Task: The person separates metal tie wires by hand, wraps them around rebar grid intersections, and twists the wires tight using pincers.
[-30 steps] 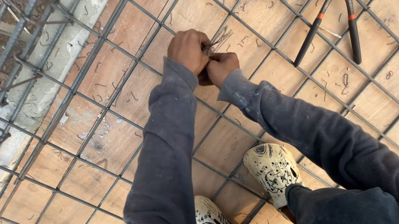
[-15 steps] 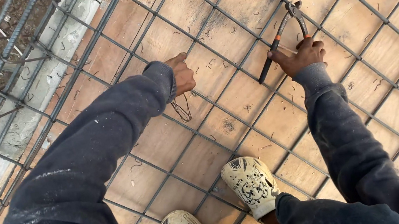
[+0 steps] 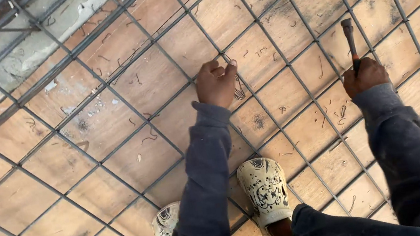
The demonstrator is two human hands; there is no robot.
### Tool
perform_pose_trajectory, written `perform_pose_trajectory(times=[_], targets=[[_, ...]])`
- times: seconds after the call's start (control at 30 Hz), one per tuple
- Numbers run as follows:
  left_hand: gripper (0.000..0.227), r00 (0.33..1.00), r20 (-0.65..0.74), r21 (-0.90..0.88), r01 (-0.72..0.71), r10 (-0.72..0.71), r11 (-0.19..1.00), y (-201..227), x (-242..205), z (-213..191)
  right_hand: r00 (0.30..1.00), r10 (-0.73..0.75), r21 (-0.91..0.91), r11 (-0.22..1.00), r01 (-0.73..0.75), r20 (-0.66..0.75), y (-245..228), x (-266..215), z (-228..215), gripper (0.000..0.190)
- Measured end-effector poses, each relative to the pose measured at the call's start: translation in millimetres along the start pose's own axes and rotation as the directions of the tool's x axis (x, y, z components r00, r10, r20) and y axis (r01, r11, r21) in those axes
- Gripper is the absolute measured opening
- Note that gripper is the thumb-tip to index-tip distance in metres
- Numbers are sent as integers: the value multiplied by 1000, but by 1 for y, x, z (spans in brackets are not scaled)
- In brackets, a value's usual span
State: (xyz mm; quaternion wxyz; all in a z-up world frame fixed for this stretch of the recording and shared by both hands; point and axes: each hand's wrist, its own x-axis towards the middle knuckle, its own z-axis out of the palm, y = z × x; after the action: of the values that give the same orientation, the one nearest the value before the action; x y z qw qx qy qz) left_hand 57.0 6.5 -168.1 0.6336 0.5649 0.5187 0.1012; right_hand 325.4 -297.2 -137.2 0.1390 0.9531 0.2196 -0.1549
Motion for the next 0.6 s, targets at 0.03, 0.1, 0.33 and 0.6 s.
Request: perform_pose_trajectory(times=[0.03,0.1,0.33,0.6], targets=[[46,999,-32,-308,-16,7,951,-22,-7,21,999,-31,84,996,32,-19,-5,-4,-14,42],[38,998,-65,-607,-31,-11,794,-40,-19,62,997,-67,136,988,71,-37,-29,-18,-67,37],[42,972,-229,-714,-134,-49,688,-17,-54,108,755,-464,-563,505,655,462,-188,-43,-189,34],[49,988,-154,-599,-113,24,792,-16,-49,92,631,-699,-879,6,476,337,-238,-38,-171,47]])
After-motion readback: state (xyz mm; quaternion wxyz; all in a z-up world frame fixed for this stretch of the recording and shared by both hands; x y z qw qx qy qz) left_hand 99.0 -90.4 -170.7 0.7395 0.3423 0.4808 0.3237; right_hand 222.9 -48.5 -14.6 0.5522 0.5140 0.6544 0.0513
